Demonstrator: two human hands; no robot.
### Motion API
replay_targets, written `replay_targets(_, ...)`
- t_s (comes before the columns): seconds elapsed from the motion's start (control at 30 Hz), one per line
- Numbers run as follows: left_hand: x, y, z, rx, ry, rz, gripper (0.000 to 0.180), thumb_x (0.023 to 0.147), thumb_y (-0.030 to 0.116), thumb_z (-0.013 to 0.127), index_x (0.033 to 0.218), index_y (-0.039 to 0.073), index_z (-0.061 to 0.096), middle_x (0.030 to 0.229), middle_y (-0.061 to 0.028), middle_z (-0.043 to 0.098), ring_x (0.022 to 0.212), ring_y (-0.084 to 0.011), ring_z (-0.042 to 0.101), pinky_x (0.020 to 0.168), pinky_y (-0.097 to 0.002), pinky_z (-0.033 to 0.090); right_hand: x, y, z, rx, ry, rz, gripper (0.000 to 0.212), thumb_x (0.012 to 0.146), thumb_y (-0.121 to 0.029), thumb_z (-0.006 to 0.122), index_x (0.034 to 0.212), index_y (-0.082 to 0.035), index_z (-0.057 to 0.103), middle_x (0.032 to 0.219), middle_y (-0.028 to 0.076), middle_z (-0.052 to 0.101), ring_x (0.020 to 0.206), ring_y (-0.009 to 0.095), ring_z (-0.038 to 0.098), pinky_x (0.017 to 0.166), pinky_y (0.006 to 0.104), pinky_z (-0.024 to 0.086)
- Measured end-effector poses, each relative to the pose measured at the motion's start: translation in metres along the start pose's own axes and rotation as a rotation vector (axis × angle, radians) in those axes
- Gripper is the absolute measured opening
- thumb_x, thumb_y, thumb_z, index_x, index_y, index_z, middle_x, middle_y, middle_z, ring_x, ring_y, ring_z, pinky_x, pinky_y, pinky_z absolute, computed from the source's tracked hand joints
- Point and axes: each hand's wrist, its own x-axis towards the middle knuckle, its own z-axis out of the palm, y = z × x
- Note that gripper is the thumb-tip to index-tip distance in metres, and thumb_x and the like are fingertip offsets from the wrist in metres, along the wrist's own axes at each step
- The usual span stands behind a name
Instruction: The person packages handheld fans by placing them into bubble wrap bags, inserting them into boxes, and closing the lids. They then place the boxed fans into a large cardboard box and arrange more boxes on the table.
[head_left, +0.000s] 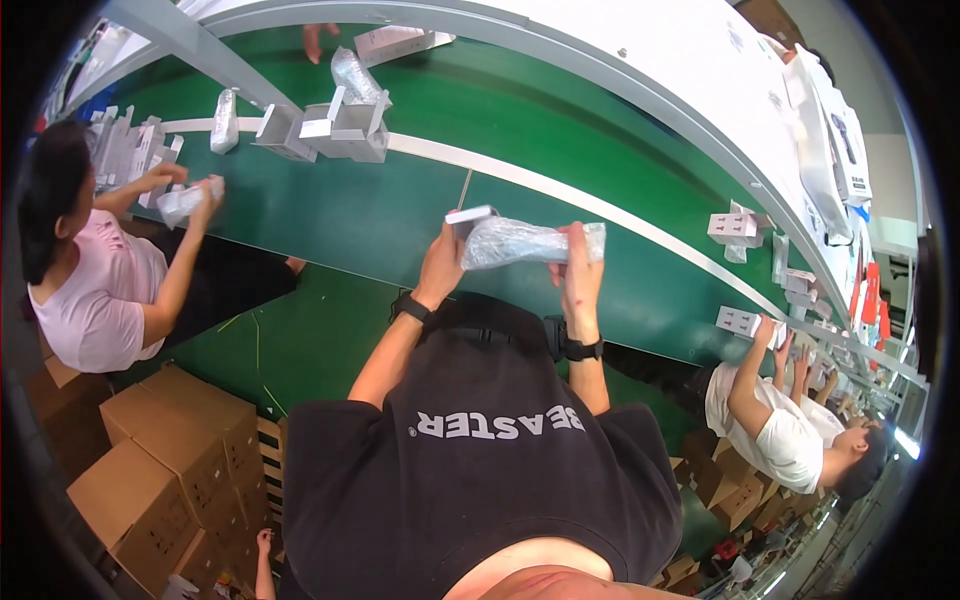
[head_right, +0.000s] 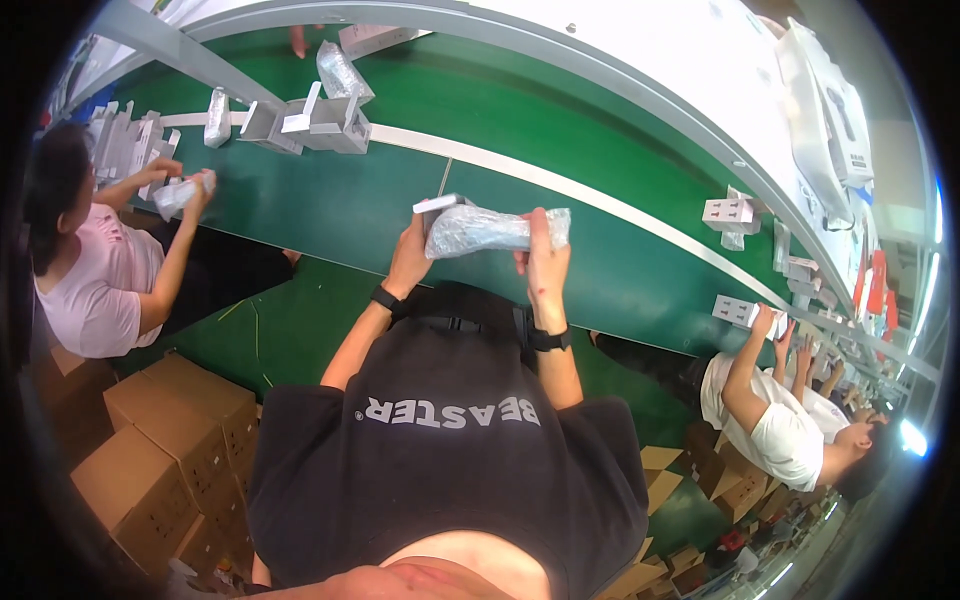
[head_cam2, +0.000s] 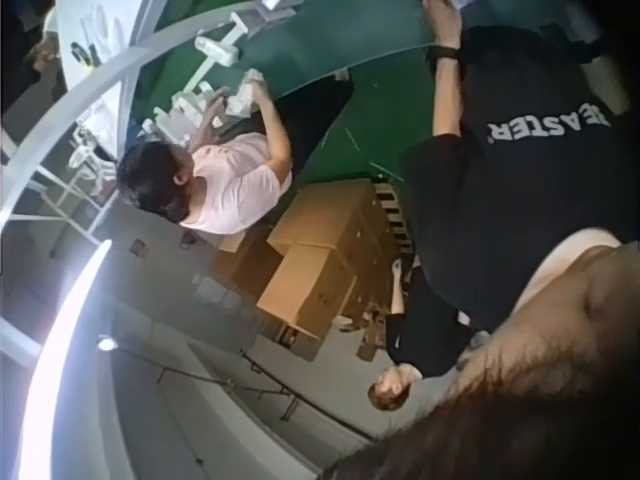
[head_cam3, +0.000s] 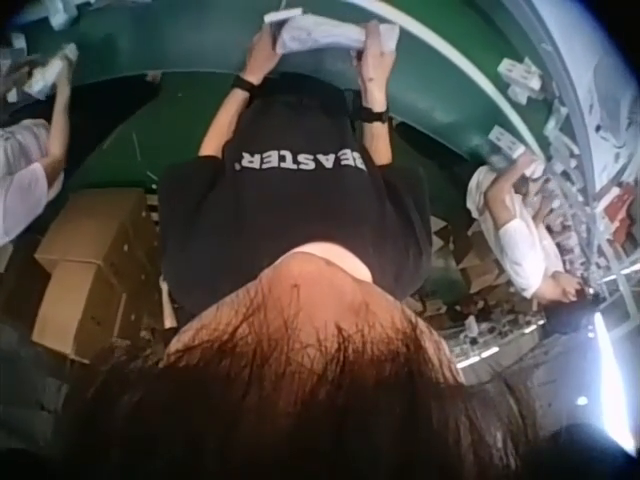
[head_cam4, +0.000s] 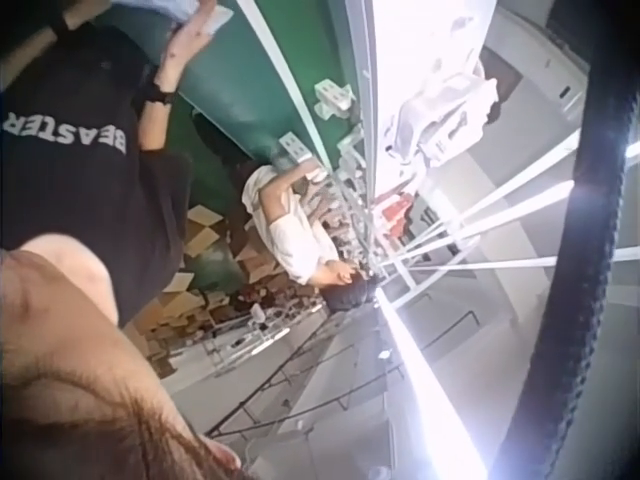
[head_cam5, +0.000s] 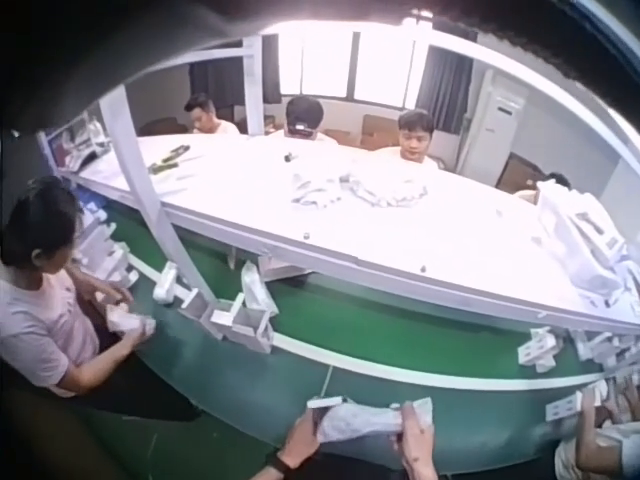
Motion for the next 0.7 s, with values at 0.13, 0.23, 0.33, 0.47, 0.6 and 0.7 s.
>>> replay_targets(0.13, 0.001, -0.007, 0.004, 0.035, 0.041, 0.194, 0.059, 0.092, 0.011, 0.060, 0.144, 0.004, 0.034, 0.121, -0.0222, 0.063, 0.110, -0.0317, 0.065, 0.094, -0.0353, 0.049, 0.006, -0.001, -0.001, 0.090, -0.031, 0.114, 0.040, 0.101, -0.041, 0.053, 0.095, -0.002, 0.060, 0.061, 0.002, 0.054, 0.045, 0.008, 0.044, 0.037, 0.0230, 0.028)
replay_targets(0.23, 0.005, -0.015, 0.013, 0.029, 0.050, 0.216, 0.055, 0.093, 0.012, 0.059, 0.142, 0.005, 0.037, 0.115, -0.0205, 0.065, 0.103, -0.0288, 0.066, 0.089, -0.0342, 0.051, 0.016, 0.015, -0.007, 0.073, -0.009, 0.164, 0.041, 0.100, -0.044, 0.054, 0.096, -0.003, 0.059, 0.062, 0.001, 0.053, 0.044, 0.007, 0.043, 0.037, 0.0227, 0.026)
replay_targets(0.33, 0.007, -0.004, 0.004, -0.066, 0.042, 0.045, 0.049, 0.094, 0.014, 0.056, 0.140, 0.007, 0.040, 0.105, -0.0182, 0.068, 0.090, -0.0258, 0.069, 0.079, -0.0344, 0.053, 0.016, 0.023, -0.017, -0.034, 0.053, 0.105, 0.043, 0.099, -0.046, 0.055, 0.098, -0.004, 0.058, 0.063, 0.000, 0.053, 0.043, 0.007, 0.041, 0.036, 0.0222, 0.024)
replay_targets(0.47, 0.009, 0.011, -0.006, -0.208, -0.010, -0.150, 0.040, 0.096, 0.015, 0.053, 0.135, 0.007, 0.043, 0.092, -0.0162, 0.068, 0.073, -0.0232, 0.069, 0.067, -0.0355, 0.054, 0.026, 0.013, -0.021, -0.128, 0.000, 0.119, 0.043, 0.099, -0.045, 0.054, 0.097, -0.002, 0.059, 0.060, 0.001, 0.053, 0.042, 0.008, 0.042, 0.036, 0.0230, 0.027)
replay_targets(0.6, 0.010, 0.012, -0.002, -0.217, 0.012, -0.108, 0.035, 0.098, 0.016, 0.050, 0.131, 0.007, 0.045, 0.084, -0.0157, 0.067, 0.066, -0.0226, 0.068, 0.061, -0.0360, 0.053, 0.031, 0.025, -0.016, -0.116, 0.027, 0.090, 0.043, 0.099, -0.045, 0.055, 0.096, -0.003, 0.060, 0.060, 0.001, 0.053, 0.044, 0.007, 0.044, 0.036, 0.0225, 0.028)
replay_targets(0.7, 0.012, 0.008, 0.008, -0.232, 0.024, -0.094, 0.033, 0.098, 0.016, 0.050, 0.130, 0.007, 0.045, 0.083, -0.0163, 0.066, 0.066, -0.0240, 0.068, 0.062, -0.0363, 0.053, 0.033, 0.035, -0.023, -0.094, 0.097, 0.035, 0.042, 0.099, -0.044, 0.056, 0.096, -0.003, 0.061, 0.062, 0.001, 0.055, 0.046, 0.008, 0.046, 0.037, 0.0235, 0.030)
